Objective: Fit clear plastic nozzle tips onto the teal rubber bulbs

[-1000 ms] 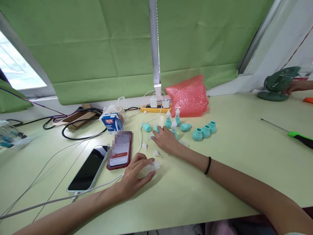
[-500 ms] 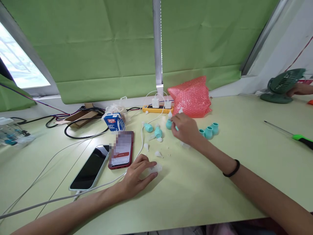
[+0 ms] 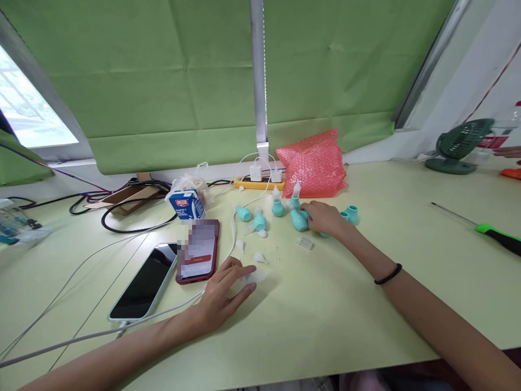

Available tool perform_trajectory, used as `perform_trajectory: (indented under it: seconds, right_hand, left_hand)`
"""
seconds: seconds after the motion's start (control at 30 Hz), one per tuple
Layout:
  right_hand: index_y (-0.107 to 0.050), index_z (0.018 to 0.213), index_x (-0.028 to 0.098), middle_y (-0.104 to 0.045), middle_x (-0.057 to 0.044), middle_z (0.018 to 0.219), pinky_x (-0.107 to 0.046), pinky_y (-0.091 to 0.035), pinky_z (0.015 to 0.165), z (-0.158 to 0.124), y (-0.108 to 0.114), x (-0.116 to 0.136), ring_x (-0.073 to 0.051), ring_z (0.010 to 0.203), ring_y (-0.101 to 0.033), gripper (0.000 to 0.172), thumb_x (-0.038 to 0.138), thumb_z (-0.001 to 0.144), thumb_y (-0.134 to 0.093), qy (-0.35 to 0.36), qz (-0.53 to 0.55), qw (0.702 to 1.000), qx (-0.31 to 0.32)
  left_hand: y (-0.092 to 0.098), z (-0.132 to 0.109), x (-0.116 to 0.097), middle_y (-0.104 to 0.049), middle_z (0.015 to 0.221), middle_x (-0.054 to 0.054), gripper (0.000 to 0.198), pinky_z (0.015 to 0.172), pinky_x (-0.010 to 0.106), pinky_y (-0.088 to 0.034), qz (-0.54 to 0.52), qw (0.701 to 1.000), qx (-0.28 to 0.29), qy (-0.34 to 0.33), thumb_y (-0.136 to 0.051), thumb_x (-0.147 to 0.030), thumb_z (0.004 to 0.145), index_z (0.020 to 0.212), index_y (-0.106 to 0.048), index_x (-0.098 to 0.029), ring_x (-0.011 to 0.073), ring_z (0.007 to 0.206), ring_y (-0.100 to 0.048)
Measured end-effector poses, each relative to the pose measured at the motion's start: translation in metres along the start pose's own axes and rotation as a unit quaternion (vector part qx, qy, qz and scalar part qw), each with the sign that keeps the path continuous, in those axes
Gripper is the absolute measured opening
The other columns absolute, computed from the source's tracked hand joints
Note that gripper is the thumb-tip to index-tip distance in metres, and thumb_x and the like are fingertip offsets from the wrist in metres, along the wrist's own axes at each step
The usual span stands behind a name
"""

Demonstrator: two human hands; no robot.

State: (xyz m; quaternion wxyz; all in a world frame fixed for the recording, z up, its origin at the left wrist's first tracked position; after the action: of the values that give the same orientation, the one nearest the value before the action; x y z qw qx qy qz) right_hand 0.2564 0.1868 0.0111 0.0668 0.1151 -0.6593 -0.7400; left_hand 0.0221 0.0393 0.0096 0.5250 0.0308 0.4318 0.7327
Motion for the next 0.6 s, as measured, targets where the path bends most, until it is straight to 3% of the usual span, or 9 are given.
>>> perform_trajectory:
  seconds: [0.1, 0.2, 0.3, 0.37, 0.4, 0.47, 0.6]
  right_hand:
    - [-0.048, 0.111, 0.024, -0.053, -0.009, 0.097, -0.024, -0.033, 0.050, -0.002, 0.000, -0.001, -0.023, 0.079, -0.055, 0.049, 0.016, 0.063, -0.049, 0.003, -0.009, 1.000, -0.012]
    - [-0.052, 0.105, 0.020, -0.051, -0.011, 0.095, -0.025, -0.033, 0.050, -0.005, 0.006, 0.000, -0.024, 0.076, -0.054, 0.042, 0.017, 0.063, -0.050, -0.013, -0.028, 0.999, -0.042]
    - [-0.051, 0.102, 0.016, -0.052, -0.012, 0.095, -0.030, -0.037, 0.055, -0.015, 0.030, 0.005, -0.026, 0.079, -0.053, 0.036, 0.025, 0.068, -0.048, -0.026, 0.017, 0.986, -0.166]
    - [-0.048, 0.100, 0.017, -0.052, -0.009, 0.092, -0.032, -0.040, 0.061, -0.031, 0.049, 0.012, -0.023, 0.078, -0.052, 0.034, 0.029, 0.068, -0.050, 0.005, 0.135, 0.951, -0.279]
    - [-0.047, 0.097, 0.018, -0.052, -0.008, 0.091, -0.031, -0.042, 0.062, -0.038, 0.055, 0.017, -0.022, 0.078, -0.052, 0.033, 0.029, 0.067, -0.052, 0.038, 0.221, 0.925, -0.306]
    - [-0.043, 0.094, 0.020, -0.051, -0.006, 0.090, -0.029, -0.044, 0.060, -0.050, 0.056, 0.032, -0.019, 0.078, -0.052, 0.033, 0.028, 0.065, -0.055, 0.117, 0.407, 0.868, -0.261]
    - [-0.039, 0.090, 0.020, -0.047, -0.006, 0.093, -0.025, -0.046, 0.053, -0.063, 0.029, 0.078, -0.017, 0.076, -0.050, 0.034, 0.025, 0.061, -0.057, 0.220, 0.638, 0.738, -0.017]
  left_hand:
    - [0.001, 0.000, 0.000, -0.054, 0.074, 0.006, 0.021, 0.064, 0.028, -0.043, -0.010, 1.000, -0.024, -0.016, -0.053, -0.017, 0.077, 0.097, -0.052, -0.012, 0.0168, 0.074, -0.045]
    - [0.002, -0.001, 0.000, -0.055, 0.077, 0.007, 0.021, 0.065, 0.028, -0.043, -0.023, 0.999, -0.031, -0.019, -0.053, -0.014, 0.076, 0.097, -0.051, -0.012, 0.0164, 0.075, -0.046]
    - [0.001, -0.002, 0.001, -0.057, 0.079, 0.007, 0.020, 0.067, 0.028, -0.043, -0.033, 0.999, -0.031, -0.012, -0.052, -0.011, 0.076, 0.095, -0.050, -0.014, 0.0164, 0.077, -0.047]
    - [0.001, -0.002, 0.002, -0.057, 0.081, 0.006, 0.017, 0.068, 0.027, -0.043, -0.040, 0.999, -0.028, 0.006, -0.050, -0.011, 0.077, 0.094, -0.050, -0.014, 0.0160, 0.078, -0.049]
    - [0.001, -0.002, 0.003, -0.057, 0.082, 0.006, 0.017, 0.068, 0.027, -0.043, -0.041, 0.999, -0.024, 0.021, -0.050, -0.012, 0.078, 0.094, -0.049, -0.014, 0.0156, 0.078, -0.050]
    - [0.001, -0.003, 0.006, -0.057, 0.082, 0.006, 0.016, 0.067, 0.026, -0.043, -0.040, 0.997, -0.017, 0.056, -0.049, -0.015, 0.079, 0.095, -0.049, -0.015, 0.0148, 0.077, -0.051]
    - [0.003, -0.003, 0.010, -0.056, 0.082, 0.005, 0.019, 0.066, 0.025, -0.042, -0.039, 0.993, -0.006, 0.110, -0.047, -0.020, 0.081, 0.100, -0.048, -0.015, 0.0135, 0.074, -0.052]
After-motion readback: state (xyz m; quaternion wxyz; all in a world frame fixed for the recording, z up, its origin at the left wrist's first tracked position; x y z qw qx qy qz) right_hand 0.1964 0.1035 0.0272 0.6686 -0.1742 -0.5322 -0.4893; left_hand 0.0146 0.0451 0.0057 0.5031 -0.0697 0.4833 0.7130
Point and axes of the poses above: each hand's wrist, its own z-axis towards the middle knuckle, its own y-axis out of the back of the hand, x = y × z, the point moved 5 cm from there along z, towards the middle knuckle
